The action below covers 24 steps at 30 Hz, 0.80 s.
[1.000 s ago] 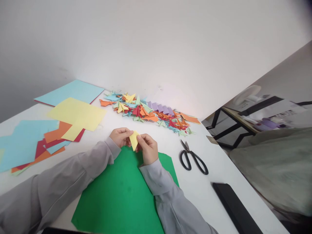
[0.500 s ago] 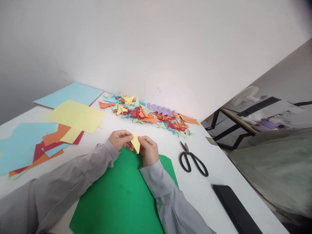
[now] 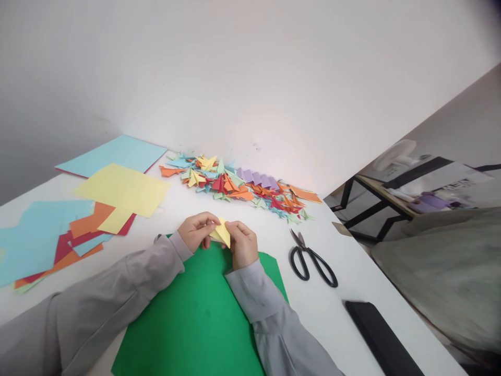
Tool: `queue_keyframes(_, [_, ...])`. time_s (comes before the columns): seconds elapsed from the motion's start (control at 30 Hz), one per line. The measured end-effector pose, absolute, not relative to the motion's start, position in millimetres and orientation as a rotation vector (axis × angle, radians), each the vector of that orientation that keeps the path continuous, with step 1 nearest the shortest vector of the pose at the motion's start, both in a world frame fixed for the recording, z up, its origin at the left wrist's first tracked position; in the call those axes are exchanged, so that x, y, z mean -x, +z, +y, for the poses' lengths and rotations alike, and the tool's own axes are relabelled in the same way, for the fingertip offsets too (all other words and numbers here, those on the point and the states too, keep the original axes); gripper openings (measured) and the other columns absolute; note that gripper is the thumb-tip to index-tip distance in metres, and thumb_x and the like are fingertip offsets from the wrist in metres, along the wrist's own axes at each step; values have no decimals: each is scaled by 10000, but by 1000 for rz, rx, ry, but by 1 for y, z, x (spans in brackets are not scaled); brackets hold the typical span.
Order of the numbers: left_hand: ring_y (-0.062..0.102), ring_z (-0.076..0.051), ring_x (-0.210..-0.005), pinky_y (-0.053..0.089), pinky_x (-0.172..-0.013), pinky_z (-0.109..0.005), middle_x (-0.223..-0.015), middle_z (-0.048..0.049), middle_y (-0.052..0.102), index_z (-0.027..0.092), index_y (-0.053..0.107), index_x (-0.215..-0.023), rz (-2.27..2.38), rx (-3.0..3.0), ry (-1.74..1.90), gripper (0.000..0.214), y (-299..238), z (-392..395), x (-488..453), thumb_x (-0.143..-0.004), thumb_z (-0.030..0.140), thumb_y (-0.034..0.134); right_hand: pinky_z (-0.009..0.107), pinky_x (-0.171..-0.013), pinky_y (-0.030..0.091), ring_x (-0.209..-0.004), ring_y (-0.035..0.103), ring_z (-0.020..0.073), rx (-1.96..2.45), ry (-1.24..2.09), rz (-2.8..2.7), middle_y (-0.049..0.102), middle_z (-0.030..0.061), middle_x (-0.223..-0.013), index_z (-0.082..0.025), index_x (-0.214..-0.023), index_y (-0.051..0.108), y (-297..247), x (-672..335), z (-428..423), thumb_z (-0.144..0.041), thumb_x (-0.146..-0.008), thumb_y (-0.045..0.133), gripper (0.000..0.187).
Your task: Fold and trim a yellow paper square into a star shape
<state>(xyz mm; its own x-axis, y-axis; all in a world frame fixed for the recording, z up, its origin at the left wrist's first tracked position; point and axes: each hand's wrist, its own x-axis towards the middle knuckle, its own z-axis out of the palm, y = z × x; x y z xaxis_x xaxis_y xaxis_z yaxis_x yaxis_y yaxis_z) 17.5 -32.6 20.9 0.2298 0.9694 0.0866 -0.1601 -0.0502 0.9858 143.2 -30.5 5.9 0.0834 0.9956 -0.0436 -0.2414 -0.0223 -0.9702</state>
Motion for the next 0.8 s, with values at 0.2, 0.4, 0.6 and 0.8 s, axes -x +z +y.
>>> queue_keyframes(0.2, [452,-45,-313,348,-294,-151,-512,71,431,146,513,-814,956,-1257,1147,161,17,-35,-21,-679,235,516,223,-355,288,-354,360,79,1161,1119,-995,396,-76,-368,-182,-501,527,5,-147,-29,-344,-624,613,221])
queue_keyframes(0.4, [481,-59,-358,356,-304,-150,-523,57,482,157,493,-781,939,-1280,1124,182,18,-33,-20,-643,246,570,223,-365,255,-362,349,76,1175,1043,-1068,428,-69,-385,-178,-512,555,11,-146,-32,-358,-622,616,219])
queue_keyframes(0.6, [462,-76,-335,351,-325,-174,-383,26,478,154,427,-532,1005,-1275,1050,276,19,-32,-19,-678,369,521,224,-369,246,-373,341,73,1167,1043,-1104,459,-62,-415,-172,-574,609,10,-145,-33,-362,-619,622,196])
queue_keyframes(0.8, [412,-71,-298,326,-322,-178,-330,72,422,181,374,-533,1085,-1271,1100,243,19,-34,-20,-577,218,610,214,-358,290,-366,379,74,1180,1111,-1086,464,-60,-417,-168,-572,591,11,-144,-34,-366,-612,628,206])
